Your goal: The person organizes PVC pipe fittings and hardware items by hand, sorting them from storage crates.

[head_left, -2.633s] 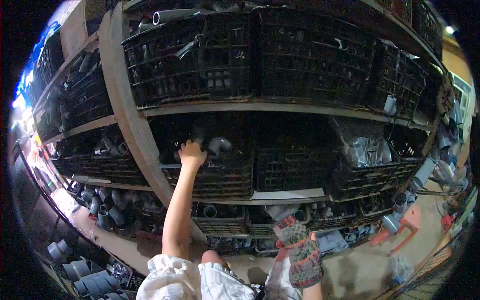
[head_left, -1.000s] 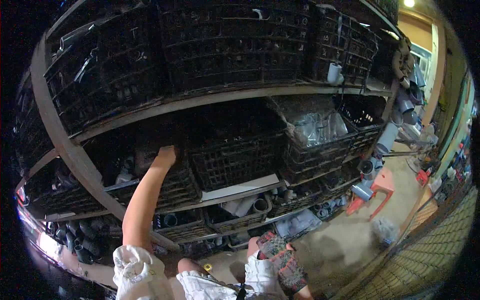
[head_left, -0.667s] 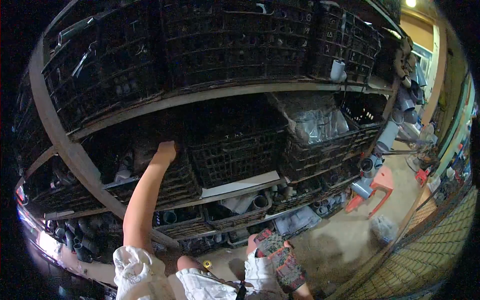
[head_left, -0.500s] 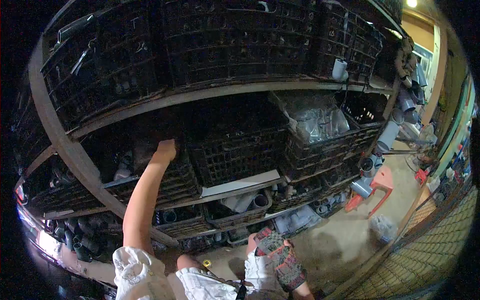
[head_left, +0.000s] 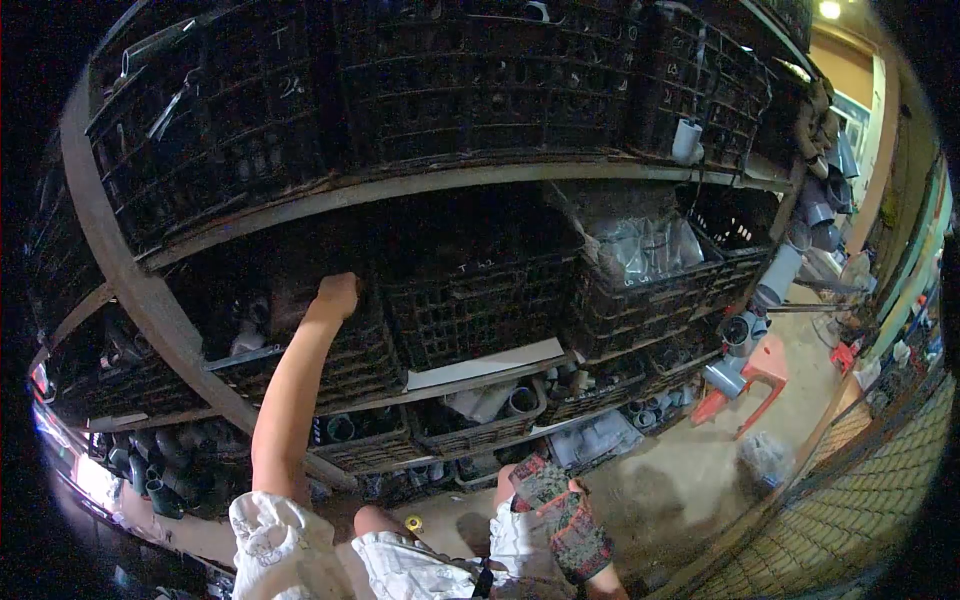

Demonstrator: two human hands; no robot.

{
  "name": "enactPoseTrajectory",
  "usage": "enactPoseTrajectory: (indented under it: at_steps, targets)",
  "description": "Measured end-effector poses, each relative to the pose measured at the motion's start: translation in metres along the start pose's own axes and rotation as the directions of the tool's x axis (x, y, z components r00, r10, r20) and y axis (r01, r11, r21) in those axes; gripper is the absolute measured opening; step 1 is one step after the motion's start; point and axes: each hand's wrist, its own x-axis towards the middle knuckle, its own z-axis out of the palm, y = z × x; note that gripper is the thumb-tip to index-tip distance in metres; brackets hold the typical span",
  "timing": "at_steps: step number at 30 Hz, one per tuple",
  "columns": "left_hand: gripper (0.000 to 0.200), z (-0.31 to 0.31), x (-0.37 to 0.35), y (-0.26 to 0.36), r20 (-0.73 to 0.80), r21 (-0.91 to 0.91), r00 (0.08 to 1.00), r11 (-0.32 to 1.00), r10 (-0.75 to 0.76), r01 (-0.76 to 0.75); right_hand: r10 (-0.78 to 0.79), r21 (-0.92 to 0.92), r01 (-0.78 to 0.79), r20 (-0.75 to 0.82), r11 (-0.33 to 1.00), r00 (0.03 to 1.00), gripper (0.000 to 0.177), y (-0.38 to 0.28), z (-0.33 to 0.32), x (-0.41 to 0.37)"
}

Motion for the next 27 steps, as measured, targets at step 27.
enactPoseTrajectory:
  at_steps: [27]
  targets:
    - [0.021,-0.05,-0.034,-0.012,-0.039,-0.26,0.995,0.962,-0.094,0.08,0.032,0.004,-0.032,0.021,0.999,0.999,0.061,0.007,-0.003,-0.003]
